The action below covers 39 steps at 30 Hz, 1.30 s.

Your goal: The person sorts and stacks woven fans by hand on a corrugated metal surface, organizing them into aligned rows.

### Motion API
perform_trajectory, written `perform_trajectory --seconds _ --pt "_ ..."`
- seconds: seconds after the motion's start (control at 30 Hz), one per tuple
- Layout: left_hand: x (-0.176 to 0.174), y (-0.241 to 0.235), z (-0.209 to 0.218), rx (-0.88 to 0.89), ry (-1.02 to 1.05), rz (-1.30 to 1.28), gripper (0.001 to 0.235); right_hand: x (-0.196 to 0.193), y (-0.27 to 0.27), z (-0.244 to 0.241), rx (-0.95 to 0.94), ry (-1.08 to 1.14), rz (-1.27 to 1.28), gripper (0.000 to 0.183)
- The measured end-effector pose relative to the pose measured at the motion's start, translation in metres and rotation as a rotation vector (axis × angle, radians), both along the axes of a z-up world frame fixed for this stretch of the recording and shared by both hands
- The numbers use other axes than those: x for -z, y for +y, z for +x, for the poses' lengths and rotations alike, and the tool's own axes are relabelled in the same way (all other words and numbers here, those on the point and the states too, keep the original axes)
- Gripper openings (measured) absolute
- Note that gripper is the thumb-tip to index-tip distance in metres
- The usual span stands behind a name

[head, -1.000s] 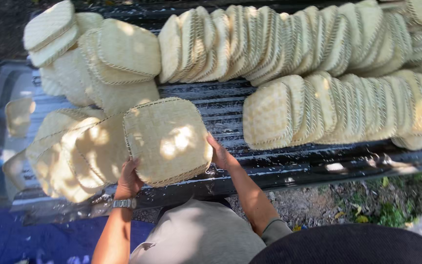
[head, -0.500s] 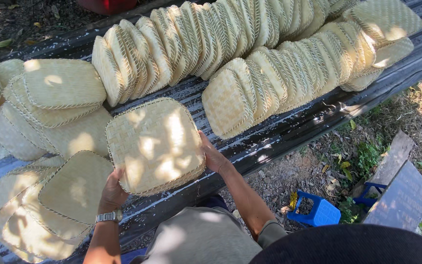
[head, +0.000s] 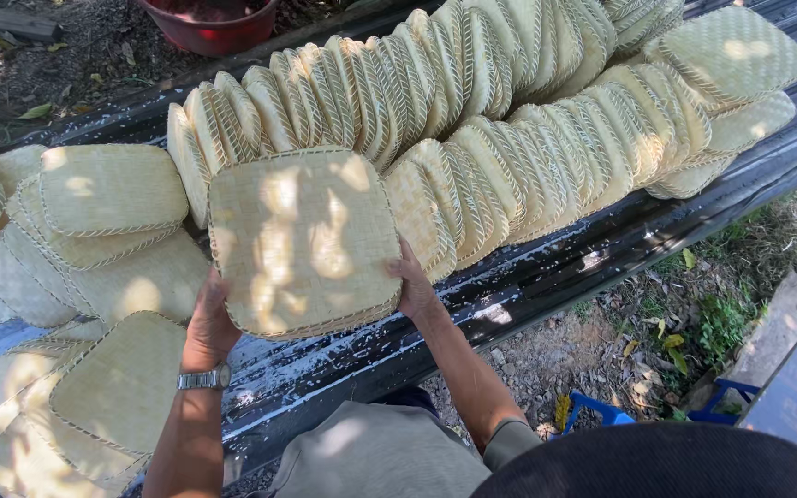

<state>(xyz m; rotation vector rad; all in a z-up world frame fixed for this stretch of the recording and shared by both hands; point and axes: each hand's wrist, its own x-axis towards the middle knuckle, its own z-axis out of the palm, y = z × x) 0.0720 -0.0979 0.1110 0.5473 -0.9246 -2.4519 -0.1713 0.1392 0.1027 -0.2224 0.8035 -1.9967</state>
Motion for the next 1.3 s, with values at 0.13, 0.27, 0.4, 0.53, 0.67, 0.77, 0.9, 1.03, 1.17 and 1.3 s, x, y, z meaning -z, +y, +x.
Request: perform_trajectory --seconds 0.13,0.27,0.4,0.53,0.67,0.77,0.9,1.03,1.17,1.3 --pt "-0.033 0.010 -0.074 0.022 0.087 -0.118 0.074 0.000 0.016 -0.051 0.102 -0.014 -0.047 0.094" --pt "-0.053 0.037 -0.151 0.081 0.234 -0.118 0.068 -0.003 0.046 -0.109 0.227 0.038 -0.034 0.090" --pt "-0.056 0.067 -0.220 0.115 0.144 -0.067 0.062 -0.002 0.084 -0.161 0.321 0.067 -0.087 0.084" --pt "-0.047 0.089 -0.266 0.184 0.112 -0.076 0.056 -0.005 0.118 -0.211 0.483 0.051 -0.115 0.082" --pt "-0.026 0.101 -0.272 0.161 -0.014 -0.109 0.050 -0.025 0.144 -0.275 0.638 0.149 -0.128 0.083" --pt "-0.002 0.100 -0.241 0.076 -0.020 -0.085 0.051 -0.045 0.153 -0.334 0.782 0.277 -0.039 0.088" --pt "0.040 0.086 -0.168 -0.217 -0.180 -0.070 0.050 -0.066 0.155 -0.418 0.901 0.279 -0.152 0.096" --pt "0.080 0.075 -0.065 -0.515 -0.474 0.025 0.047 -0.077 0.151 -0.495 1.067 0.200 -0.037 0.098" --pt "0.094 0.092 0.042 -0.732 -0.440 0.054 0.041 -0.077 0.147 -0.552 1.174 0.198 -0.057 0.106" --pt "0.096 0.137 0.100 -0.857 -0.810 0.202 0.039 -0.063 0.140 -0.594 1.175 0.151 -0.104 0.108"
